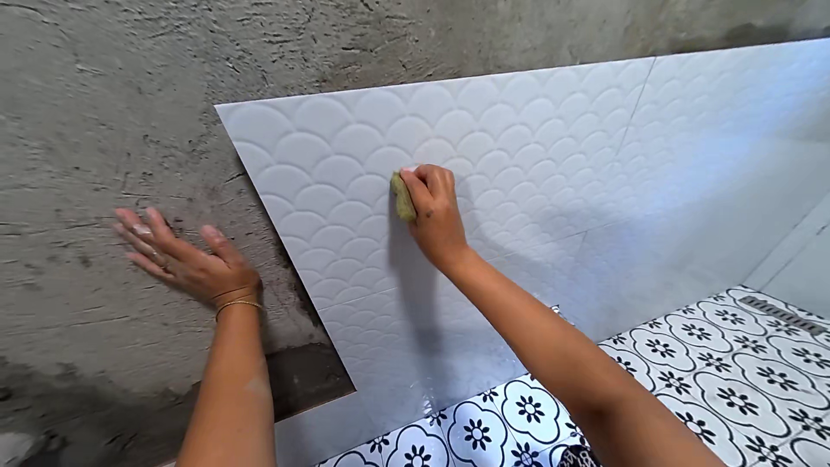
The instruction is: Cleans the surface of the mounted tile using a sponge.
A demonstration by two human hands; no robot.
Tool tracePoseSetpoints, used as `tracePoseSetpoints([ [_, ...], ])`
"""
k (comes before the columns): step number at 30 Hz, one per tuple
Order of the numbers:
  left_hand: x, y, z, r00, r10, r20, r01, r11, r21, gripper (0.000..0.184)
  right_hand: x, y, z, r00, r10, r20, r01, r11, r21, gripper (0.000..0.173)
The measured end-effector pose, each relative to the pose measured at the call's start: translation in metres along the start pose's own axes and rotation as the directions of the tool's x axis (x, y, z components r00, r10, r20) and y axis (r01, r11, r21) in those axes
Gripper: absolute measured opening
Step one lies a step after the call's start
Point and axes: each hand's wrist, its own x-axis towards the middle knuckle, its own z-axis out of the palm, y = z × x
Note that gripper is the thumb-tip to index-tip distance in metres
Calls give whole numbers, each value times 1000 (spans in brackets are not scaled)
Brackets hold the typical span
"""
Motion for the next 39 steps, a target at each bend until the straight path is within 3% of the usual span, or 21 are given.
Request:
tracePoseSetpoints([
  [5,1,3,-1,1000,-2,8,2,1000,9,71,18,11,-9,995,89,-39,-90,996,-17,34],
  [10,3,7,-3,1000,28,-9,-28,1000,3,71,10,1,-1,999,-45,27,45,999,5,26],
  [14,1,2,1,999,32,-17,-31,999,17,71,23,11,-13,995,102,-3,-102,994,-30,37],
  [19,1,3,0,1000,31,-1,-31,999,16,73,9,-1,1,989,-122,86,120,992,26,26],
  [23,-1,4,0,1000,21,-2,-21,1000,14,72,47,14,-17,997,76,3,-76,997,-31,34],
  [24,-1,4,0,1000,20,1,-20,1000,9,71,46,10,-16,998,71,2,-71,997,-29,34],
  [28,-1,4,-1,1000,22,9,-22,1000,9,71,16,-7,2,980,-171,104,169,985,27,26],
  [33,-1,4,0,1000,21,-1,-21,1000,14,70,45,9,-14,999,50,8,-50,999,-21,33],
  [37,-1,5,-4,999,26,28,-26,1000,3,72,18,-6,-2,989,-110,95,111,994,2,28],
  [39,0,4,-3,999,34,24,-34,999,-10,72,27,1,-8,993,-63,101,64,998,-13,31],
])
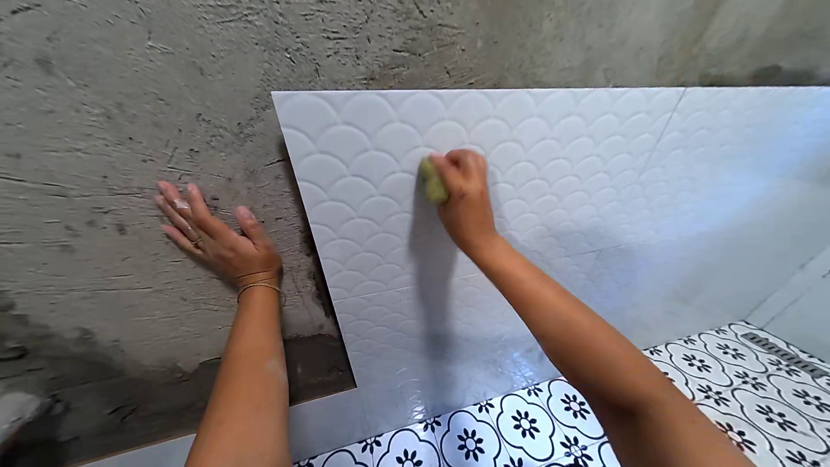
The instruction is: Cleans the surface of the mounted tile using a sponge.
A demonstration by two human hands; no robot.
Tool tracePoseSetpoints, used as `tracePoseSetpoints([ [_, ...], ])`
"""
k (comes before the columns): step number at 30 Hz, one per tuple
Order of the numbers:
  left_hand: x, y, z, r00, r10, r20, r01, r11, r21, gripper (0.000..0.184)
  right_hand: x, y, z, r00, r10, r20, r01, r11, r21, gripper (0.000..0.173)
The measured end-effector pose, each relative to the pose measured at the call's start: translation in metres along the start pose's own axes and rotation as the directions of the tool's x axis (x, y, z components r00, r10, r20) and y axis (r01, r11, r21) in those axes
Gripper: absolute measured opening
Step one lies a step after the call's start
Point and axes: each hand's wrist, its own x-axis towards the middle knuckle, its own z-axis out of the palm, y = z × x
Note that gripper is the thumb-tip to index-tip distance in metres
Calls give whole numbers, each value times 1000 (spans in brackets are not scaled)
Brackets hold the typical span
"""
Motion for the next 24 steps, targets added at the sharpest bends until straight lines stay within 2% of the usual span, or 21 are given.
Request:
tracePoseSetpoints([
  [3,0,2,0,1000,-6,-6,6,1000,12,71,15,9,-6,995,73,-71,-75,997,-23,34],
  [7,3,8,-1,999,3,-49,-2,1000,18,70,0,-9,9,990,-133,46,132,991,14,28],
  [8,3,8,-2,999,5,-46,-4,1000,14,70,4,-7,7,989,-138,45,138,990,19,28],
  [12,2,8,-1,998,5,-58,-3,1000,20,68,35,4,-7,997,55,-48,-57,998,-30,32],
  [16,3,9,-2,999,-4,-54,5,1000,27,68,16,-17,9,996,-84,2,84,996,-40,27],
  [17,2,9,-1,999,-4,-54,6,1000,21,68,17,-15,7,997,-76,5,76,996,-45,26],
  [20,2,10,-2,999,-6,-51,6,1000,16,68,32,-5,-3,998,63,-26,-65,996,-64,31],
  [22,2,11,-2,998,-1,-56,2,1000,12,68,32,-8,0,998,44,-52,-47,997,-62,29],
  [24,2,12,-4,999,3,-51,-3,1000,11,70,28,-13,3,999,-36,-20,34,997,-68,27],
])
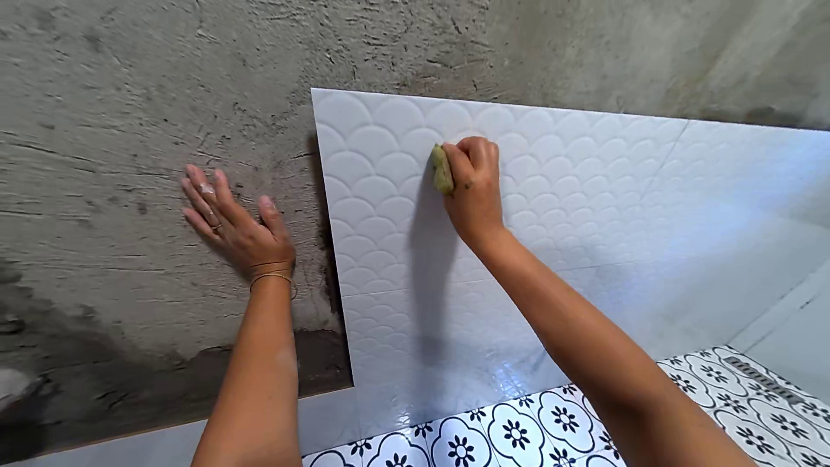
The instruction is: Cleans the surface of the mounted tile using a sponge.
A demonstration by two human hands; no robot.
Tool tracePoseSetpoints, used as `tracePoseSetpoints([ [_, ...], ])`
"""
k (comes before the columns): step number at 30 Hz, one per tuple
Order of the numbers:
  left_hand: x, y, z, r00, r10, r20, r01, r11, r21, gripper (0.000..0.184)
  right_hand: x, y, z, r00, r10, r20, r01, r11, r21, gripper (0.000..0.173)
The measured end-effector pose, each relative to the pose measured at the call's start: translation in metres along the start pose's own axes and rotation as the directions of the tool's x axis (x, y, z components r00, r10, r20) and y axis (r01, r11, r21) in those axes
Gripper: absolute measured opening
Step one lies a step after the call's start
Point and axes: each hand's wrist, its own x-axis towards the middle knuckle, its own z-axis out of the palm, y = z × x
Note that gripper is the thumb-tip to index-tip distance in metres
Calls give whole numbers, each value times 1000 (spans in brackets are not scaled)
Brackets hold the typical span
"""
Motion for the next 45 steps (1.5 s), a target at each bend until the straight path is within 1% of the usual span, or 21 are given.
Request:
tracePoseSetpoints([
  [2,0,0,0,1000,-3,-1,3,1000,-4,70,3,6,-5,1000,-5,10,5,1000,-20,25],
  [5,-1,1,1,1000,-10,-1,10,1000,-22,70,7,10,-11,998,64,9,-64,997,-37,27],
  [9,0,0,1,1000,-7,-6,7,1000,-25,67,2,0,-3,1000,-5,24,5,1000,-2,27],
  [13,0,0,3,1000,-5,-13,4,1000,-31,67,18,1,-3,990,138,-38,-138,990,3,34],
  [15,0,-1,2,1000,-5,-12,5,1000,-23,67,7,-19,9,999,51,-6,-51,998,42,32],
  [18,0,-1,3,1000,-2,-22,2,1000,-16,67,-12,-37,26,984,-169,48,164,982,88,27],
  [19,0,-1,3,1000,-1,-21,1,1000,-14,67,-9,-33,24,984,-170,51,165,982,91,26],
  [20,0,-1,3,1000,-3,-18,3,1000,-10,67,-2,-25,17,991,-125,47,121,990,72,26],
  [23,-1,-2,3,1000,-8,-11,8,1000,-10,68,29,-4,-8,988,151,24,-151,988,5,33],
  [24,-1,-1,3,1000,-9,-12,9,1000,-6,68,32,-4,-8,984,180,4,-180,984,12,34],
  [25,-1,-2,2,1000,-10,-11,10,1000,-4,67,27,-11,-4,989,148,11,-148,989,26,34],
  [27,-1,-1,0,1000,-17,5,17,1000,-6,67,1,-30,13,999,-30,45,27,998,65,29],
  [29,-2,1,0,1000,-14,4,14,1000,-12,66,-18,-35,24,978,-198,69,192,978,87,27],
  [31,-1,0,1,1000,-9,-9,8,1000,-11,67,-8,-25,16,978,-185,93,178,981,82,28],
  [34,-1,1,1,1000,-6,0,6,1000,-26,68,30,0,-10,997,44,70,-44,999,4,31],
  [35,-1,1,1,1000,-9,6,9,1000,-27,69,36,4,-12,997,74,35,-74,997,-7,31],
  [37,-1,1,-1,1000,-20,19,20,1000,-24,69,22,-5,-5,999,7,53,-8,1000,9,30],
  [41,-2,4,-3,999,-31,24,32,999,-11,67,-30,-29,20,937,-313,151,300,948,106,26],
  [42,-2,3,-1,1000,-23,10,23,1000,-12,67,-27,-27,19,934,-322,153,308,945,111,25],
  [43,-1,1,1,1000,-10,-8,10,1000,-12,67,-17,-22,14,948,-280,154,268,959,97,27],
  [45,-1,0,3,1000,3,-25,-4,1000,-15,67,14,-10,-2,987,-83,136,78,996,44,29],
])
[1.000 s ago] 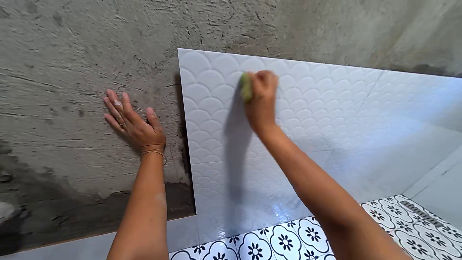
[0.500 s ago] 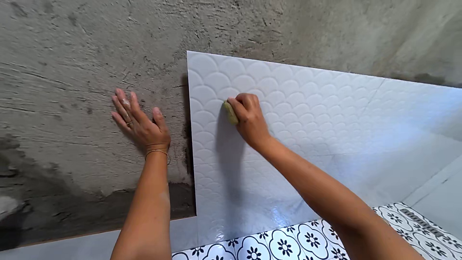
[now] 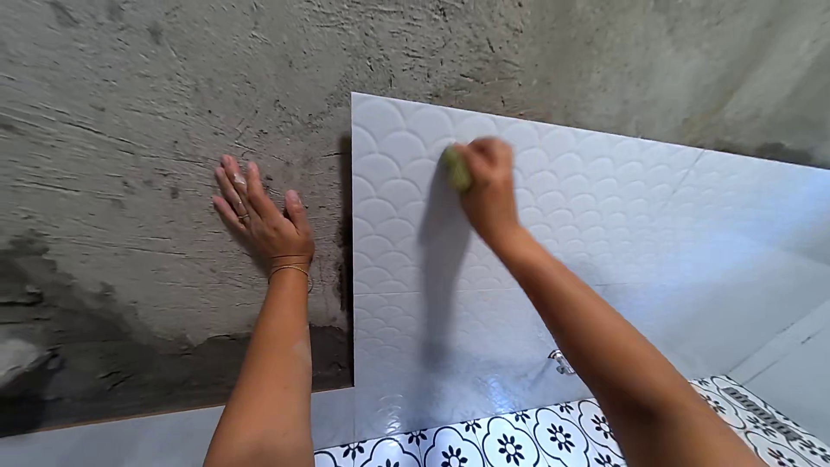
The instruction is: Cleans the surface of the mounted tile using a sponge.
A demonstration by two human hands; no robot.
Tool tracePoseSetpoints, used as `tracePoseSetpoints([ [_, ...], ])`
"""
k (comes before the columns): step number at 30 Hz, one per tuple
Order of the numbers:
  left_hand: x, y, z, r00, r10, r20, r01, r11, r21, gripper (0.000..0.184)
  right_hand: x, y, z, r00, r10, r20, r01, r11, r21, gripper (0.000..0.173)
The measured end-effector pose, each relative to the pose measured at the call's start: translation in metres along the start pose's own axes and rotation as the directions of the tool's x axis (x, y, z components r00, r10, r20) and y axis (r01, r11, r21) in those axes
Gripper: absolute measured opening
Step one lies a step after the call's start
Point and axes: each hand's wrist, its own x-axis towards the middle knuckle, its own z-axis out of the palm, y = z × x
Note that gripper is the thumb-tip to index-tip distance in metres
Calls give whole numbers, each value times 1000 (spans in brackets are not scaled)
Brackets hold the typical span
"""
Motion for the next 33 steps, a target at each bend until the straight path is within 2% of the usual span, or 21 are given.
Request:
tracePoseSetpoints([
  [2,-1,-1,1,1000,2,-2,-2,1000,0,67,17,8,-8,985,139,-98,-141,990,-7,30],
  [3,-1,-1,1,1000,-1,-1,1,1000,1,66,15,5,-4,983,141,-120,-142,990,-3,30],
  [8,-1,0,1,1000,-2,-1,2,1000,6,66,-42,-25,32,989,-145,-21,146,989,20,27],
  [13,0,0,0,1000,2,-1,-2,1000,-5,65,-28,-13,23,993,-27,-116,28,1000,12,26],
  [17,1,-1,1,1000,5,-11,-5,1000,-11,65,-43,-22,31,992,-117,-51,119,993,20,26],
  [21,1,0,1,1000,-3,-2,3,1000,-21,67,-33,-20,26,996,-37,-83,38,999,12,26],
  [24,1,-2,0,1000,8,-13,-8,1000,-4,66,-40,-26,34,992,-95,-79,97,995,21,26],
  [28,2,2,-2,1000,-3,-2,3,1000,-8,65,-33,-20,29,994,-66,-91,67,998,14,26],
  [33,2,1,0,1000,2,-12,-2,1000,-4,65,-40,-22,31,990,-135,-43,136,990,19,27],
])
